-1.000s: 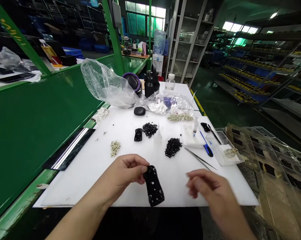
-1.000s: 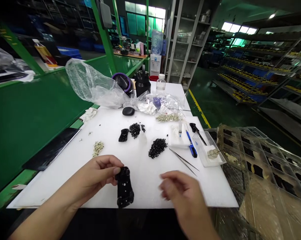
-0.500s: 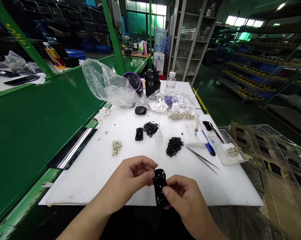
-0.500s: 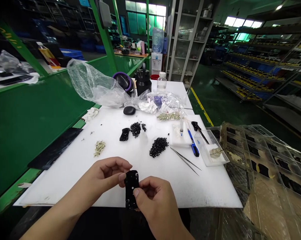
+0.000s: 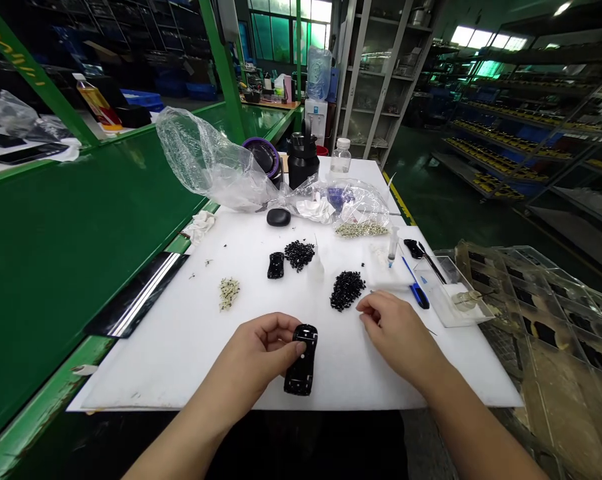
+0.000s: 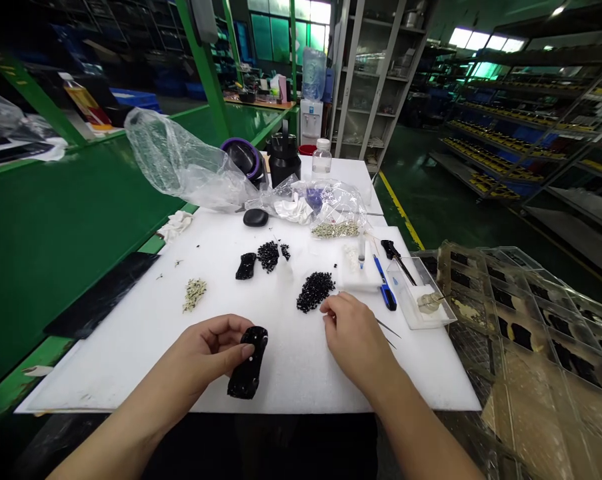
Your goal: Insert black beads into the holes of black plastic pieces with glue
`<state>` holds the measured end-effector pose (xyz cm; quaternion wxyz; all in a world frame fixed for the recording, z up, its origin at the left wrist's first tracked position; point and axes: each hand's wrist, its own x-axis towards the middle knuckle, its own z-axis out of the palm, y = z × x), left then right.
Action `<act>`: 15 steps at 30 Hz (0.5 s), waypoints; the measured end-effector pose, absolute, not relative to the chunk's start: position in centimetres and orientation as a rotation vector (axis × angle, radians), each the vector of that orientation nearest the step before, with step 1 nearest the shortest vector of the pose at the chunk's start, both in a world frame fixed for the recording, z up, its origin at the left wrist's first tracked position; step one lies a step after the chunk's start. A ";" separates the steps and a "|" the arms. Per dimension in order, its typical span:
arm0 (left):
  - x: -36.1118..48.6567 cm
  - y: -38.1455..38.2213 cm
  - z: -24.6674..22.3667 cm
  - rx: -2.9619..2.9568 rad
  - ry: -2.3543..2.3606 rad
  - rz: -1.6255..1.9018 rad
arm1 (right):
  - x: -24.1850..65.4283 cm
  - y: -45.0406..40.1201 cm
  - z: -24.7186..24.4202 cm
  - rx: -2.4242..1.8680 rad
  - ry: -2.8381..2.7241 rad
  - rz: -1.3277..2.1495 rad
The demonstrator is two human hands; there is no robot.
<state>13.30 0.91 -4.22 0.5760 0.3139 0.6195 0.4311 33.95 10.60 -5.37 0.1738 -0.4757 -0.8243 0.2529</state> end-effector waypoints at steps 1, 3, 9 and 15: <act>13.4 1.0 -4.2 0.727 1.446 0.999 | 33.9 11.4 -5.5 -1.342 -2.392 0.675; 13.6 1.2 -4.3 0.717 1.436 0.983 | 33.6 12.3 -5.7 -1.309 -2.452 0.655; 13.9 1.6 -4.6 0.700 1.415 0.973 | 32.6 12.7 -6.5 -1.283 -2.512 0.603; 13.7 1.9 -4.8 0.714 1.378 0.976 | 32.5 12.9 -7.3 -1.291 -2.541 0.525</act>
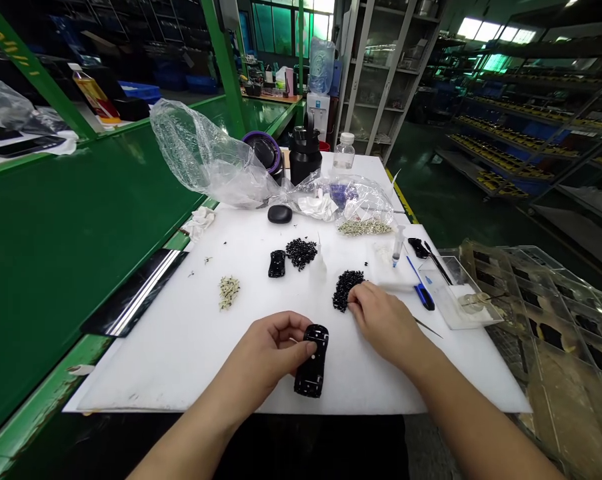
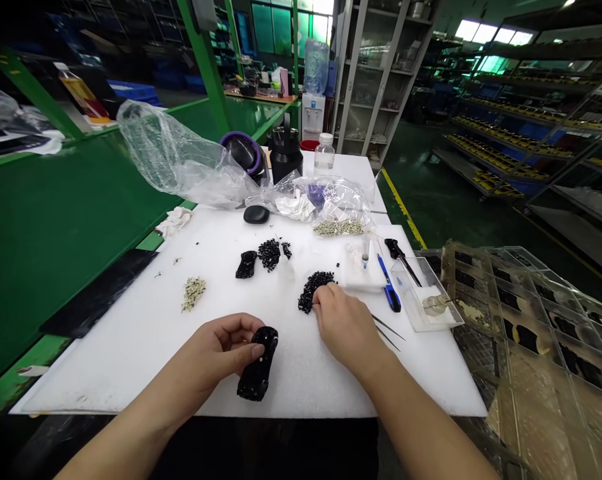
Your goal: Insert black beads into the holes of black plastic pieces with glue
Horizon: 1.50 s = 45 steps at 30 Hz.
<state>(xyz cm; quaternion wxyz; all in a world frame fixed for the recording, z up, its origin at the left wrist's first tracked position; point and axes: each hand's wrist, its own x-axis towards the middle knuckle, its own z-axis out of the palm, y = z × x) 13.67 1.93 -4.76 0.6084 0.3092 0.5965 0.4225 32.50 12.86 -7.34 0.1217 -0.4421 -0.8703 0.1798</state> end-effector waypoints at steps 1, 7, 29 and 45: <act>13.7 2.0 -4.7 0.716 1.377 0.977 | 32.6 12.8 -7.4 -1.296 -2.530 0.519; 13.9 1.9 -4.3 0.738 1.380 0.980 | 33.3 12.5 -7.4 -1.315 -2.473 0.530; 14.7 1.5 -3.5 0.796 1.289 0.941 | 33.0 12.5 -7.3 -1.405 -2.190 0.777; 15.5 0.8 -2.0 0.776 1.313 0.952 | 33.0 7.1 -5.3 -0.779 -0.599 2.166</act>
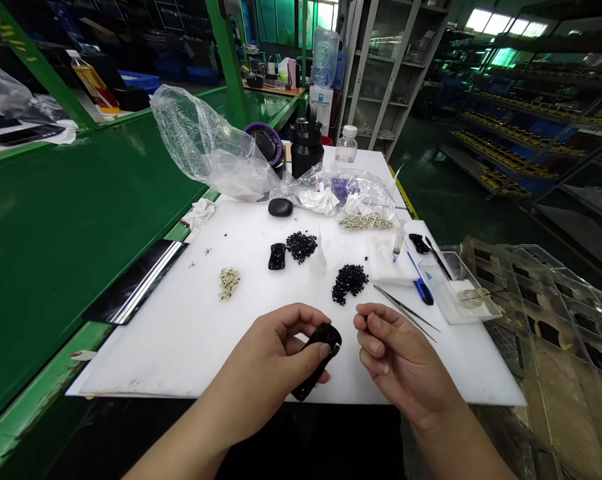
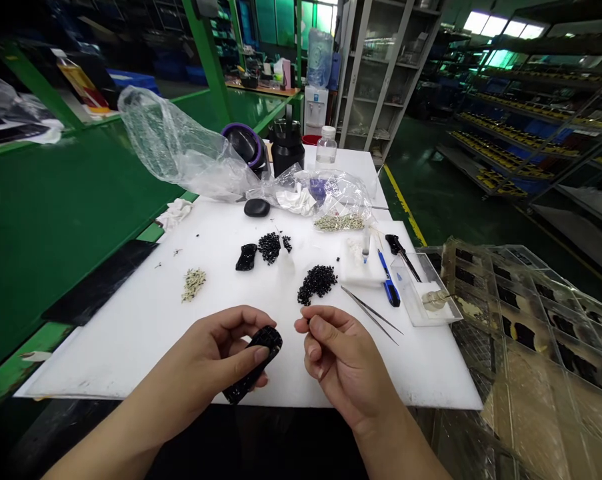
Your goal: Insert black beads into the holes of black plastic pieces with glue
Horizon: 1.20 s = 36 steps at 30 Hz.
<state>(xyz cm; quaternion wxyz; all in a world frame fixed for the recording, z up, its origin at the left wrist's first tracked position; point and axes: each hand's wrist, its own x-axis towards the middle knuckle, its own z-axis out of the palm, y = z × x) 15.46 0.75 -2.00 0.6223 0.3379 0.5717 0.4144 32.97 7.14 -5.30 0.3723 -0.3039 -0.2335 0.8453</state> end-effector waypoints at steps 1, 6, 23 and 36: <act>15.4 0.8 -1.9 0.768 1.315 0.953 | 33.1 7.2 -5.4 -0.774 -0.606 2.167; 15.6 0.9 -1.4 0.759 1.335 0.958 | 33.0 7.0 -5.7 -0.767 -0.658 2.111; 15.5 0.7 -1.1 0.905 1.509 0.996 | 33.3 6.3 -5.6 -0.967 -1.195 1.785; 15.2 0.4 -1.5 1.115 1.659 0.976 | 33.3 5.4 -4.8 -1.122 -1.446 1.580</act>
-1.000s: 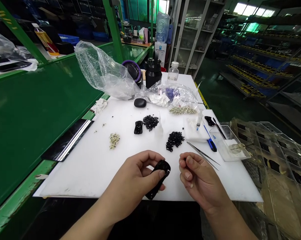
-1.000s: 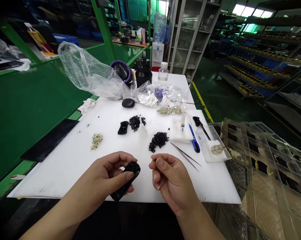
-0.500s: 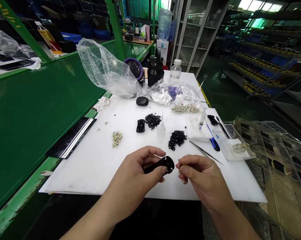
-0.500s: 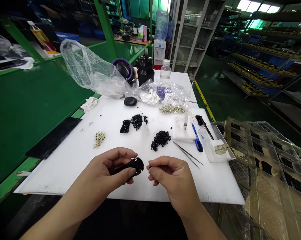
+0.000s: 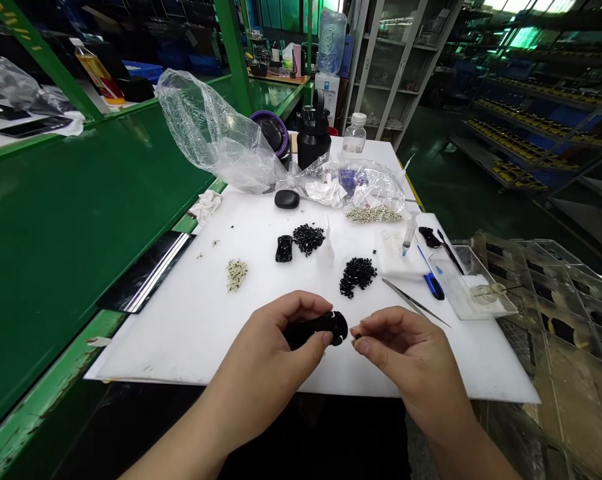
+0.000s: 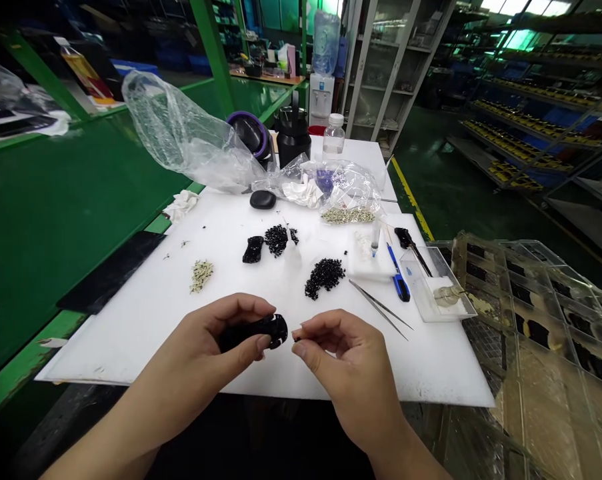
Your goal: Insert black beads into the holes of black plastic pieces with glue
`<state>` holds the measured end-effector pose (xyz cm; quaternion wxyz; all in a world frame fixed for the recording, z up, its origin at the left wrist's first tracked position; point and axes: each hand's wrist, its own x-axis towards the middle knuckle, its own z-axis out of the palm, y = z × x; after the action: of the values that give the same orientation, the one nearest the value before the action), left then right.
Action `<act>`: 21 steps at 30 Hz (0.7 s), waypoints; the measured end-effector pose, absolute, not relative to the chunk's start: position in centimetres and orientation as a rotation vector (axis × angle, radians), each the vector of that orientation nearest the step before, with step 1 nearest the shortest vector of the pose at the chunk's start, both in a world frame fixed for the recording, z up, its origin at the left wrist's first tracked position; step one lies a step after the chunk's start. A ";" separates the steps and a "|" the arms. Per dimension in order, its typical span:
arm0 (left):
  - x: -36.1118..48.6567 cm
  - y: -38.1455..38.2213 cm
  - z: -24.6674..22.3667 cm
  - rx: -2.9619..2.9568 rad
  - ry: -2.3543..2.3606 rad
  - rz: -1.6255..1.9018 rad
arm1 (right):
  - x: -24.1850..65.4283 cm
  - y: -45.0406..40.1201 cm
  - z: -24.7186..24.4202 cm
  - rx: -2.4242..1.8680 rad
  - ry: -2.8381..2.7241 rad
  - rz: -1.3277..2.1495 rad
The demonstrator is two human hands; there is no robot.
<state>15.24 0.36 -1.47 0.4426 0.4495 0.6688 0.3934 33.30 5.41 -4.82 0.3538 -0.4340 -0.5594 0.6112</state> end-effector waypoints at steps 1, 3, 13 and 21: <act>15.2 0.3 -1.5 1.130 1.665 0.976 | 33.2 5.4 -4.9 -1.133 -1.449 1.580; 15.2 0.1 -1.5 1.143 1.666 0.974 | 33.2 5.4 -4.9 -1.138 -1.456 1.578; 15.1 0.2 -1.9 1.099 1.662 0.966 | 33.3 5.5 -5.7 -1.086 -1.474 1.578; 15.2 0.3 -1.6 1.085 1.650 0.932 | 33.2 5.8 -7.0 -0.883 -1.298 1.720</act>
<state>15.18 0.28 -1.56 0.4610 0.4409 0.6704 0.3788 33.16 5.83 -6.99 0.3954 -0.3485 -0.5121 0.6783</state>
